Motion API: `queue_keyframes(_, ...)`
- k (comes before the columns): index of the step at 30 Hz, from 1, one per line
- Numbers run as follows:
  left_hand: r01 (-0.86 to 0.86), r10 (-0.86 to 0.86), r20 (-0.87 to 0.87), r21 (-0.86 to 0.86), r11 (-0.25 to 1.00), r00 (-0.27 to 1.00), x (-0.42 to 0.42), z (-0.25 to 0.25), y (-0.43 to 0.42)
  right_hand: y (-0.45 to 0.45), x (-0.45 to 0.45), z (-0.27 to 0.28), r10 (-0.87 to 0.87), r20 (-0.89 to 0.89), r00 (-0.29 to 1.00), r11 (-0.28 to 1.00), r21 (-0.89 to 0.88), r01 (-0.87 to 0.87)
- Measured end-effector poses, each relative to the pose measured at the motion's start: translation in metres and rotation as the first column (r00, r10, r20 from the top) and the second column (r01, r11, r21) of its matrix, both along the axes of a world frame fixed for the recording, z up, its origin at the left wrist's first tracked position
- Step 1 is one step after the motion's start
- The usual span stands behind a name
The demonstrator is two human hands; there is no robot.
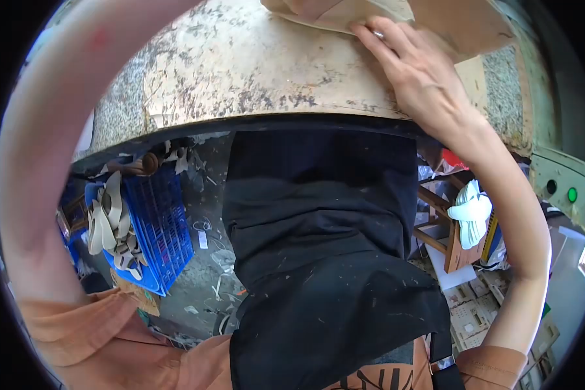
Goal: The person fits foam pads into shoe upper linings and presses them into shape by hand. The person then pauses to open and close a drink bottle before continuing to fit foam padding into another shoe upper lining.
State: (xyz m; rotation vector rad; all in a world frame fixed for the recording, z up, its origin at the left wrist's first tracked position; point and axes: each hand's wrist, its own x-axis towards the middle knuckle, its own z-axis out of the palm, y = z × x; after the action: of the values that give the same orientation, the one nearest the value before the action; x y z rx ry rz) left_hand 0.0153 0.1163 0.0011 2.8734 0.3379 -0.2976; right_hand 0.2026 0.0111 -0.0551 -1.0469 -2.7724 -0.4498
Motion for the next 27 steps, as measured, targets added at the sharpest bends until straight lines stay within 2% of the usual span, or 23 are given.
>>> queue_keyframes(2,0.039,-0.025,-0.161,0.082,0.996,0.987,0.002,-0.009,0.014,0.007,-0.011,0.006,0.038,0.007,0.999,0.999,-0.009,-0.038)
queue_keyframes(3,0.068,-0.036,-0.242,0.128,0.989,0.97,0.002,-0.01,0.022,0.018,-0.019,0.002,0.143,-0.021,0.99,0.989,0.052,-0.142)
queue_keyframes(4,-0.038,0.072,-0.202,0.17,0.985,0.977,-0.003,-0.012,0.027,0.035,-0.028,-0.005,0.252,-0.039,0.967,0.962,0.121,-0.245)
queue_keyframes(6,-0.255,0.286,-0.107,0.239,0.937,0.952,-0.021,-0.019,0.029,0.055,-0.052,-0.015,0.33,0.048,0.943,0.887,0.325,-0.327)
queue_keyframes(7,-0.422,0.409,-0.105,-0.221,0.879,0.907,-0.032,0.016,0.013,0.065,-0.064,-0.02,0.356,0.09,0.93,0.83,0.427,-0.359)
queue_keyframes(9,-0.422,0.415,-0.252,0.029,0.906,0.874,-0.034,0.031,0.006,0.045,-0.069,0.029,0.224,0.418,0.881,0.902,0.253,-0.349)
queue_keyframes(12,-0.185,0.193,-0.031,0.181,0.966,0.981,-0.031,0.033,-0.004,0.014,-0.056,0.07,0.047,0.643,0.765,0.968,0.158,-0.193)
queue_keyframes(13,-0.083,0.082,0.04,0.028,0.996,0.996,-0.02,0.029,0.003,0.01,-0.04,0.063,0.069,0.578,0.813,0.977,0.124,-0.171)
queue_keyframes(15,-0.129,0.034,0.38,0.227,0.965,0.924,-0.025,-0.003,-0.002,0.002,-0.004,0.049,0.166,0.422,0.892,0.98,0.028,-0.196)
queue_keyframes(16,-0.286,0.282,0.116,0.018,0.958,0.952,-0.012,0.013,-0.014,-0.003,0.007,0.043,0.227,0.324,0.918,0.973,-0.031,-0.229)
queue_keyframes(17,-0.256,0.223,0.347,0.049,0.966,0.911,-0.019,-0.006,-0.02,-0.008,0.014,0.034,0.21,0.284,0.936,0.975,0.006,-0.221)
queue_keyframes(19,-0.261,0.145,0.472,0.19,0.947,0.87,-0.019,-0.025,-0.022,-0.019,0.022,0.018,0.186,0.194,0.963,0.976,0.075,-0.203)
queue_keyframes(20,-0.275,0.182,0.369,0.219,0.936,0.912,-0.015,-0.026,-0.023,-0.02,0.025,0.01,0.148,0.105,0.983,0.988,0.03,-0.152)
queue_keyframes(22,-0.296,0.263,0.147,0.295,0.908,0.954,-0.011,-0.02,-0.023,-0.016,0.02,0.01,0.149,0.139,0.979,0.989,0.003,-0.151)
queue_keyframes(25,-0.319,0.249,0.277,0.244,0.916,0.928,-0.015,-0.042,-0.015,0.003,0.002,0.008,0.232,0.145,0.962,0.97,0.045,-0.24)
queue_keyframes(26,-0.194,0.168,0.508,-0.001,0.981,0.845,-0.017,-0.04,-0.016,0.008,-0.007,0.013,0.254,0.163,0.953,0.964,0.035,-0.262)
queue_keyframes(27,-0.245,0.26,0.362,-0.087,0.966,0.895,-0.025,-0.033,-0.014,0.013,-0.018,0.019,0.275,0.181,0.944,0.958,0.027,-0.284)
